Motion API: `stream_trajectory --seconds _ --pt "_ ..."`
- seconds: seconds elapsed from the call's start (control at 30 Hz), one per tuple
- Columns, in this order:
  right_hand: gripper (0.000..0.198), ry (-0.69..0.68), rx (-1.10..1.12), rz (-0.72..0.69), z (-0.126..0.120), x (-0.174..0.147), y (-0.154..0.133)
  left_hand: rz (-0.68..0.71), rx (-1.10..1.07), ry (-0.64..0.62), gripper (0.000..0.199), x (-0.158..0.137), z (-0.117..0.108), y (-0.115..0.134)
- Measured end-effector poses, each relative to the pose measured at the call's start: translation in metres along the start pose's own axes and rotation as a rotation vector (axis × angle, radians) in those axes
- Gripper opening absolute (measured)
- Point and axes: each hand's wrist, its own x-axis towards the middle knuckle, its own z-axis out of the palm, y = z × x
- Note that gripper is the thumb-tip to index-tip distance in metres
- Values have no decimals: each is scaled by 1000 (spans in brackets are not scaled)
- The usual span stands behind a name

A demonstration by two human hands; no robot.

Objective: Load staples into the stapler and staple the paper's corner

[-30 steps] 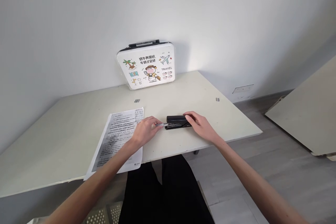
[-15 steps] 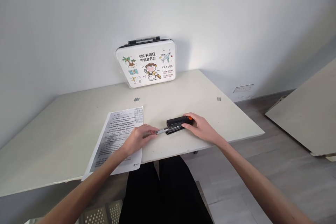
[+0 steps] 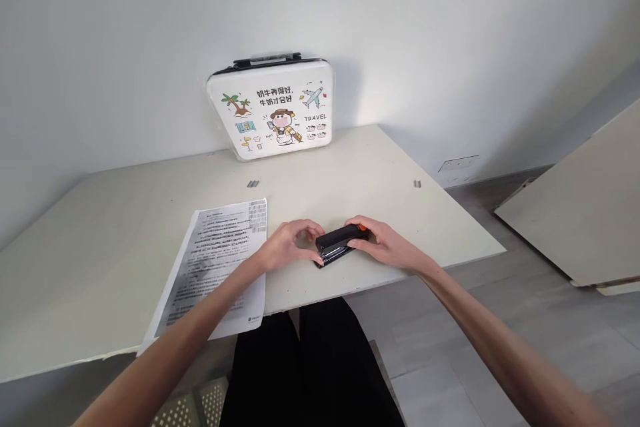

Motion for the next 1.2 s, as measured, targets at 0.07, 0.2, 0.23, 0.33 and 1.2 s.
stream_trajectory --seconds 0.07,0.2,0.23,0.33,1.2 --pt "28 0 2 -3 0 0 1 -8 -40 -26 54 3 1 -1" --pt "29 3 -15 5 1 -2 2 -11 -45 -6 51 2 5 3" --pt "29 10 -20 13 2 -2 2 -10 -30 8 50 0 6 4" --pt "32 40 -30 39 6 -4 1 -10 36 39 46 -9 4 8" --pt "46 136 -77 125 20 -11 1 -126 391 109 67 -200 46 59"
